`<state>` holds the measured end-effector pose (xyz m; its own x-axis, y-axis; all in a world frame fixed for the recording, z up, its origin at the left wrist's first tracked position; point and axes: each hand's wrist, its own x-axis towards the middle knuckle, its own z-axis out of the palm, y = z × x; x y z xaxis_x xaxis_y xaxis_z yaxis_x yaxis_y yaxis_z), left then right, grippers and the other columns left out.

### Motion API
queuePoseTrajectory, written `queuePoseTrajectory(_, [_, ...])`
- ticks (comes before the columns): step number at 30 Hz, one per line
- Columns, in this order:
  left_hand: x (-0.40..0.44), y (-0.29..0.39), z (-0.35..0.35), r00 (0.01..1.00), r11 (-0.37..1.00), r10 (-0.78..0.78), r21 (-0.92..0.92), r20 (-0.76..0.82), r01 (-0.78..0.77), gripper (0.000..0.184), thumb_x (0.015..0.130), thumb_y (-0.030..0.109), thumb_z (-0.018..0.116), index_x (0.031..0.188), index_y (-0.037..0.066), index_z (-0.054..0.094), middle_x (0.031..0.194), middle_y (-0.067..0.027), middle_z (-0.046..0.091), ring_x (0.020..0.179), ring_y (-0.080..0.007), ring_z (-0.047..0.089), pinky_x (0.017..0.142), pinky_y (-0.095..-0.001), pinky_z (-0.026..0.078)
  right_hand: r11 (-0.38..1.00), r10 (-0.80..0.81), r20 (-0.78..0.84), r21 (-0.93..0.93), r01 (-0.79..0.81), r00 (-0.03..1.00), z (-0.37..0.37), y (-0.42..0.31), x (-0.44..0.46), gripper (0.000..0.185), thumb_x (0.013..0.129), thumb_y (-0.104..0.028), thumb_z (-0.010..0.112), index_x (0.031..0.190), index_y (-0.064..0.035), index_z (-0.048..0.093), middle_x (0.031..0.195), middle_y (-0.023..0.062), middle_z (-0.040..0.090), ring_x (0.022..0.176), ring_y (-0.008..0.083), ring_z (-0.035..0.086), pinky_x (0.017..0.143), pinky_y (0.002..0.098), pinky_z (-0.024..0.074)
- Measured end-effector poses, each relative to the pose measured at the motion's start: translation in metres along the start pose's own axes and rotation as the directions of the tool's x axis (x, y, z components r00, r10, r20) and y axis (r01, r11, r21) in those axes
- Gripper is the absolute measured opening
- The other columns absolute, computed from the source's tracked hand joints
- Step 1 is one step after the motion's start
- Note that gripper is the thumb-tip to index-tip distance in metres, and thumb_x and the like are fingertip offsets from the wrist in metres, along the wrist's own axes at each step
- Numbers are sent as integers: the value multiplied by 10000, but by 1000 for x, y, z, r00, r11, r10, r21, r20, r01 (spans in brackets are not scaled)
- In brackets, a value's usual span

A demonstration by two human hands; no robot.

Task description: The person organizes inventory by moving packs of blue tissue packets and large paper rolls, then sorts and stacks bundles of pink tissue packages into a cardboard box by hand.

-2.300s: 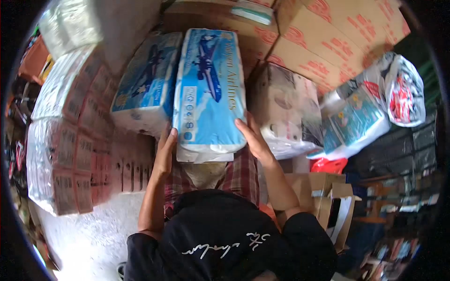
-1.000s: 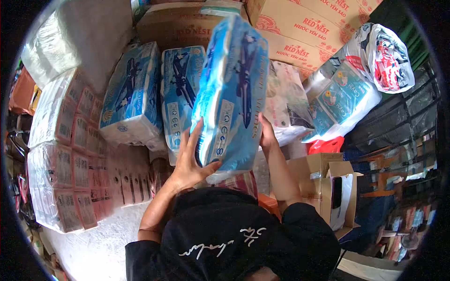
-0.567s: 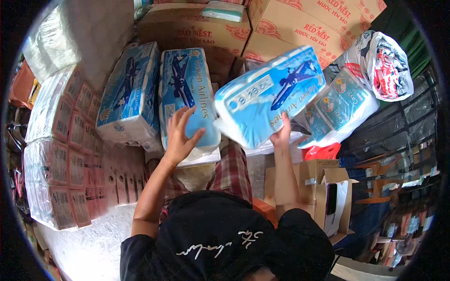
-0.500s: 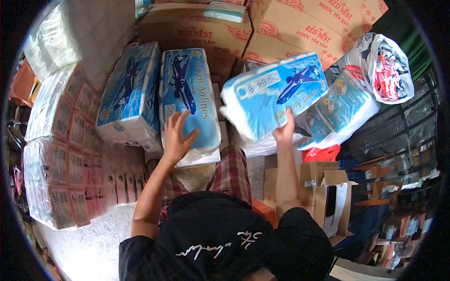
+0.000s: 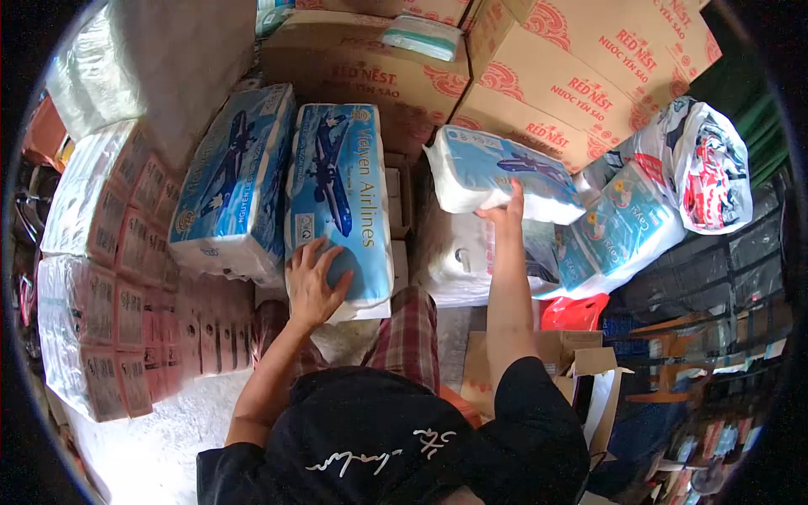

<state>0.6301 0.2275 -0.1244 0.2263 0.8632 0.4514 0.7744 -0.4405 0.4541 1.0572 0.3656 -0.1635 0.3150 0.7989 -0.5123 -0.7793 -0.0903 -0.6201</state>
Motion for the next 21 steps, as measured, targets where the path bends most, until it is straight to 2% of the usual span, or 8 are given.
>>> queuePoseTrajectory(5, [3,-2,3,1000,1000,-17,0,11,17,407,731,289,670,1089,113,592,1180,-133,488,1060,-354,446,890,-460,353,982,-56,-199,-187,18,978,19,-4,38,555,725,-521,593,1190,-229,512,1232,40,539,1150,335,451,895,671,228])
queuePoseTrajectory(9, [5,-2,3,999,999,-36,-28,37,37,405,734,293,669,1090,114,594,1178,-137,489,1047,-355,453,877,-459,362,964,-118,-82,-247,95,990,23,-28,78,554,728,-507,649,1185,-225,512,1148,30,582,1110,325,487,867,699,235])
queuePoseTrajectory(11, [6,-1,3,998,999,-52,-11,39,53,400,733,289,672,1086,117,595,1176,-135,491,1040,-354,459,865,-458,371,929,-306,-178,-271,252,935,53,-39,70,568,736,-463,678,1208,-208,490,1201,42,533,1132,350,455,829,694,300])
queuePoseTrajectory(14, [9,0,2,997,998,-66,11,36,65,408,699,262,695,1078,141,602,1182,-98,497,1059,-326,458,862,-435,373,893,-412,102,-152,424,905,97,-48,43,686,755,-358,699,1298,-103,368,1368,138,294,1181,419,352,841,618,431])
queuePoseTrajectory(15, [9,0,2,996,997,-73,9,44,72,408,699,262,695,1078,141,602,1182,-98,497,1059,-326,458,862,-435,373,878,-464,11,-129,461,886,119,-45,30,817,760,-322,701,1380,-85,224,1385,188,262,1216,416,325,904,574,429])
queuePoseTrajectory(17, [10,-1,3,997,997,-72,1,40,72,413,698,262,696,1082,146,599,1186,-94,497,1059,-324,458,853,-434,377,718,-569,295,-277,639,768,117,-44,49,931,764,-301,697,1428,-107,74,1416,208,217,1254,405,301,918,543,425])
queuePoseTrajectory(19, [11,1,1,996,997,-75,14,40,74,416,696,264,697,1083,148,598,1188,-93,496,1059,-324,458,854,-433,376,690,-516,333,-385,613,790,129,-48,46,940,757,-309,702,1440,-106,90,1440,209,179,1282,377,289,928,506,422])
queuePoseTrajectory(21, [12,1,1,996,996,-83,28,43,82,419,695,267,698,1084,149,598,1190,-92,496,1060,-323,457,854,-432,375,447,-486,323,-707,548,812,136,-48,47,930,737,-339,715,1439,-101,152,1439,199,183,1281,347,307,926,486,422])
